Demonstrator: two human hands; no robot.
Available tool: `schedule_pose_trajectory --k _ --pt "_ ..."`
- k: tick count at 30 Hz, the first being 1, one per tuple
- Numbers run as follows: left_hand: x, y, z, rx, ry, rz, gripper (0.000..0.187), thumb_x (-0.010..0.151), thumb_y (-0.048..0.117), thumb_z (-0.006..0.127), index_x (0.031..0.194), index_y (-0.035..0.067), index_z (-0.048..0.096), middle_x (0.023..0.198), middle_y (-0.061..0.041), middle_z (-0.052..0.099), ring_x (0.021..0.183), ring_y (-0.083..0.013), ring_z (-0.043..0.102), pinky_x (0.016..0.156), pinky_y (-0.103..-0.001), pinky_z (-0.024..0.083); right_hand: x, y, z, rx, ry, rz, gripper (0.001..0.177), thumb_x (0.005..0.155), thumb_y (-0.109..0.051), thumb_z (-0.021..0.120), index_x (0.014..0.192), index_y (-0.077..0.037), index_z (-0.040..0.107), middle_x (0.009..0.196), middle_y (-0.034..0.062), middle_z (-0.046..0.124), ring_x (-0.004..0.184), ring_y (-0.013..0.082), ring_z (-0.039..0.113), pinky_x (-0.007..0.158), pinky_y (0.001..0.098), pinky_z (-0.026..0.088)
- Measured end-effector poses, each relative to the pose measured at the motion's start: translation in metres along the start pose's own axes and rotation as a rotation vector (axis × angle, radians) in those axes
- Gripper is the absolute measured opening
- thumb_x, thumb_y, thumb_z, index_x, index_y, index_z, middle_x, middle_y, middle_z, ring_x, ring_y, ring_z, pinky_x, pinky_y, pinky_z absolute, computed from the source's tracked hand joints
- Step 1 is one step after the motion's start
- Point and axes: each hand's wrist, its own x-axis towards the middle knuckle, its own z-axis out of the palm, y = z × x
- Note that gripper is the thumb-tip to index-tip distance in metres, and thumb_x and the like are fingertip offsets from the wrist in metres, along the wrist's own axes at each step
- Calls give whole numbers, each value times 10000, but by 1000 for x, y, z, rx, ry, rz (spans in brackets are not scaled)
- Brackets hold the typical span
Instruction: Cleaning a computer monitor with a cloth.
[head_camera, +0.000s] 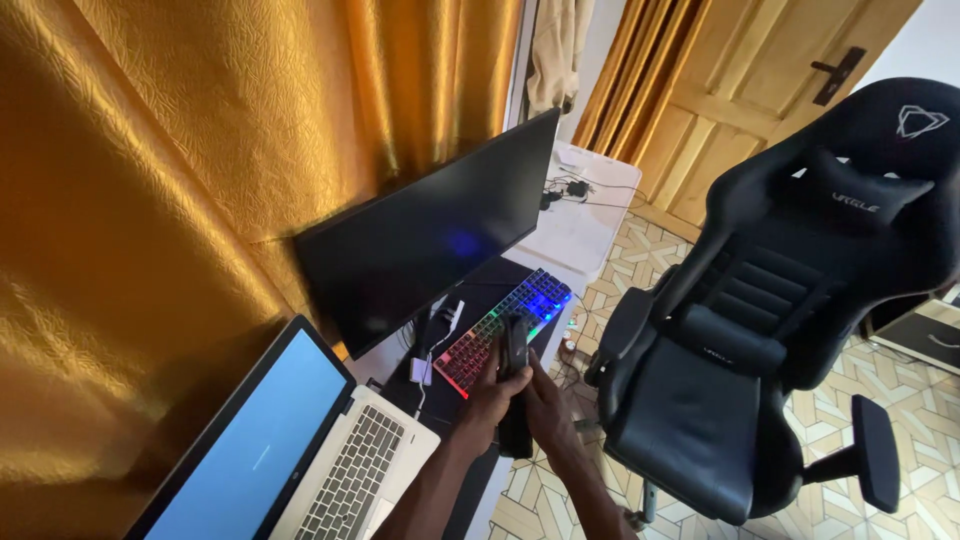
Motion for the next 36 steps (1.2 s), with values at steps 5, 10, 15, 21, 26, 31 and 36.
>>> schedule_pose_trajectory --k 5,10,15,21,26,31,36 --pt "28 -32 -21 -121 197 -147 690 841 350 732 1486 235 514 1363 -65 654 1240 -264 635 1039 -482 497 -15 -46 10 135 -122 76 608 985 -156 543 1571 -235 401 1343 43 686 1110 148 645 896 335 533" --pt "90 -62 -36 -245 367 -73 664 826 330 772 1425 142 558 1314 -70 679 1187 -270 646 984 -436 492 23 -32 3 324 -174 225 630 976 -181 628 1574 -263 450 1121 20 703 775 91 538 686 277 487" --pt "156 -53 -32 59 488 -97 615 905 436 745 1402 113 580 1371 -73 621 1204 -227 577 1012 -395 449 101 20 -15 509 -151 360 463 1078 -380 575 1431 -117 714 872 59 448 640 124 401 544 283 346" --pt "274 -64 -14 -341 434 -141 645 820 408 752 1368 92 625 1265 -104 719 1127 -274 664 978 -434 508 229 80 -44 903 -350 492 559 1046 -494 474 1362 -61 633 1283 176 661 1037 266 676 937 409 536" --pt "350 -62 -2 -711 359 -349 699 783 416 773 1389 97 634 1289 -126 678 1137 -317 639 983 -468 526 340 98 -73 571 -275 581 694 1021 -618 333 1437 -140 616 1428 102 608 1222 235 570 1103 426 387" --pt "405 -45 4 -389 403 -519 805 776 522 739 1467 146 564 1493 -123 561 1345 -308 505 1105 -468 368 445 164 -78 681 -295 458 756 1028 -603 332 1432 -7 561 1412 179 668 1239 278 628 1075 400 414" --pt "449 -44 4 11 603 -453 914 735 319 771 1550 153 392 1563 -108 450 1397 -315 446 1140 -531 378 502 178 -68 914 -292 620 807 1019 -639 333 1506 -11 474 1439 203 571 1199 353 580 984 453 487"
